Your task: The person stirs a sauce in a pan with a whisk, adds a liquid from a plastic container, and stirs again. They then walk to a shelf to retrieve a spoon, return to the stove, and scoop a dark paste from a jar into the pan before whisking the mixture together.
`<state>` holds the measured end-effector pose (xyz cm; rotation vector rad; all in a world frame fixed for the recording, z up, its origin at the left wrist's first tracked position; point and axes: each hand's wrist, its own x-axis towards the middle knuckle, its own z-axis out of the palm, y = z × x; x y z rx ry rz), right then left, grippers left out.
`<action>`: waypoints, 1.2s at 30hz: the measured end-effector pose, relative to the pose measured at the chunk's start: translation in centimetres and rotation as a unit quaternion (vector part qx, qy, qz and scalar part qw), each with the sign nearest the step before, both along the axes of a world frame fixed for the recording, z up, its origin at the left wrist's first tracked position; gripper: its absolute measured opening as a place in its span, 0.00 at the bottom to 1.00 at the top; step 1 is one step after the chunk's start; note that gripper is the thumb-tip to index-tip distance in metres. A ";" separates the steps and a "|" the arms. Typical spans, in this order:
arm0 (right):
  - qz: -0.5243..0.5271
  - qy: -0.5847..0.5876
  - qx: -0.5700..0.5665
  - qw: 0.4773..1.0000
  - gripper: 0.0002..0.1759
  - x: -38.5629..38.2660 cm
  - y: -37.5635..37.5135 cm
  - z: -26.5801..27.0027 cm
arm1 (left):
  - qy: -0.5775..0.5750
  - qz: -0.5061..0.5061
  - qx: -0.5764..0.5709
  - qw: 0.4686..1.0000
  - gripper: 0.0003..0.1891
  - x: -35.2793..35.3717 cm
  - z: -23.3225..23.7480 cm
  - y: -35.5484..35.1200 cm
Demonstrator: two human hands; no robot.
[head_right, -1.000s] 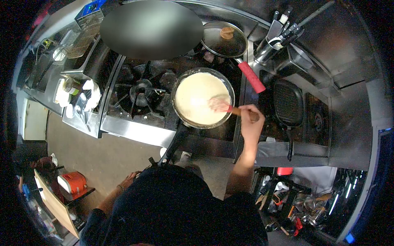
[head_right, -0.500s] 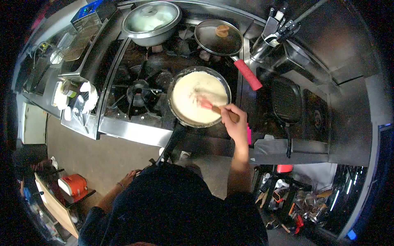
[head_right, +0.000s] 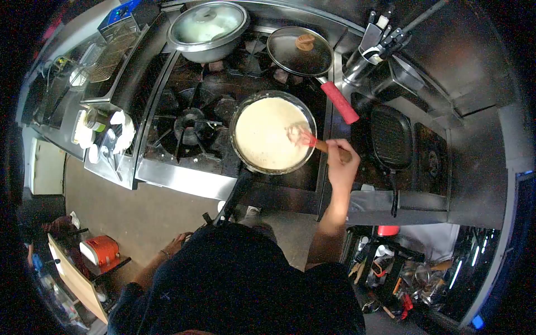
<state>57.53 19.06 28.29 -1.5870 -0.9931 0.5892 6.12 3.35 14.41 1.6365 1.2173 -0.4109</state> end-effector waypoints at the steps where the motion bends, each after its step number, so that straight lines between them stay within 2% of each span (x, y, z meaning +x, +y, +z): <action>1: 0.036 -0.029 0.018 0.999 0.09 -0.7 0.8 -0.7 | 0.014 0.035 -0.029 0.999 0.24 0.5 1.0 0.4; 2: 0.072 -0.058 0.037 0.995 0.09 -1.6 1.4 -1.4 | 0.012 0.034 -0.029 0.999 0.24 0.7 1.5 0.6; 4: 0.174 -0.081 0.000 0.981 0.08 -2.5 0.8 -1.4 | -0.010 -0.009 0.011 1.000 0.26 1.0 2.1 0.9; 6: 0.157 0.014 -0.061 0.986 0.08 -1.7 -0.7 0.1 | -0.015 -0.021 0.011 1.000 0.27 0.7 2.1 0.8; 8: 0.073 -0.001 -0.040 0.996 0.09 -0.6 -1.8 1.3 | -0.018 -0.035 0.012 0.999 0.28 0.3 1.8 0.5; 10: 0.045 -0.050 -0.004 0.998 0.08 -0.2 -2.6 1.6 | 0.014 0.041 -0.026 0.999 0.28 0.5 1.5 0.2; 13: 0.049 -0.012 0.005 0.999 0.08 -0.8 -3.6 2.5 | 0.043 0.066 0.013 0.997 0.23 1.2 3.0 0.5; 14: 0.045 -0.012 0.006 0.999 0.08 -0.9 -3.8 2.6 | 0.042 0.062 0.013 0.997 0.23 0.7 1.9 0.9; 16: 0.042 0.035 0.045 0.997 0.08 -1.0 -4.2 2.7 | -0.002 0.066 0.192 0.979 0.16 -0.7 -1.0 2.0; 17: 0.035 0.036 0.048 0.998 0.08 -1.2 -4.2 2.7 | -0.053 0.077 0.274 0.957 0.11 1.4 2.3 4.7; 19: 0.007 0.043 0.060 0.997 0.09 -1.6 -3.8 2.7 | -0.084 0.268 0.255 0.925 0.11 5.9 5.6 8.3; 20: -0.002 0.045 0.063 0.997 0.09 -1.8 -3.5 2.8 | -0.115 0.332 0.220 0.910 0.11 8.2 6.2 9.4; 21: -0.006 0.047 0.067 0.997 0.09 -2.1 -3.2 3.0 | -0.191 0.322 0.185 0.909 0.13 9.7 4.8 9.9; 22: -0.010 0.051 0.073 0.996 0.10 -2.3 -2.9 3.1 | -0.240 0.329 0.017 0.913 0.19 11.0 3.3 10.3; 23: -0.004 0.055 0.066 0.996 0.10 -2.4 -2.8 3.3 | -0.230 0.299 -0.042 0.925 0.27 14.1 5.5 10.6; 24: -0.016 0.059 0.070 0.996 0.10 -2.5 -2.7 3.4 | -0.102 0.208 -0.071 0.970 0.32 16.4 8.6 11.2; 25: -0.010 0.050 0.078 0.996 0.10 -2.6 -2.5 3.4 | -0.301 0.198 -0.071 0.930 0.30 17.0 5.3 10.5; 26: -0.005 0.040 0.086 0.995 0.10 -2.6 -2.4 3.5 | -0.297 0.184 -0.071 0.934 0.30 17.7 6.0 10.7; 28: -0.006 -0.014 0.114 0.993 0.10 -2.5 -2.2 3.3 | -0.191 0.261 -0.117 0.939 0.27 18.7 7.3 11.1; 29: -0.010 -0.018 0.111 0.994 0.10 -2.3 -2.3 3.6 | -0.201 0.275 -0.034 0.940 0.24 18.8 6.8 11.2; 30: -0.014 -0.020 0.105 0.994 0.09 -2.4 -2.5 4.1 | -0.193 0.258 -0.036 0.946 0.24 18.6 6.6 11.3; 32: -0.014 -0.045 0.123 0.991 0.10 -2.3 -2.6 4.8 | -0.206 0.305 -0.054 0.928 0.22 18.7 7.8 11.6; 34: -0.020 -0.067 0.155 0.985 0.11 -2.1 -2.5 4.8 | -0.203 0.270 -0.020 0.941 0.21 18.8 7.9 11.8; 36: -0.016 -0.068 0.158 0.985 0.11 -1.9 -2.9 5.8 | -0.236 0.298 -0.040 0.924 0.20 18.6 7.6 12.3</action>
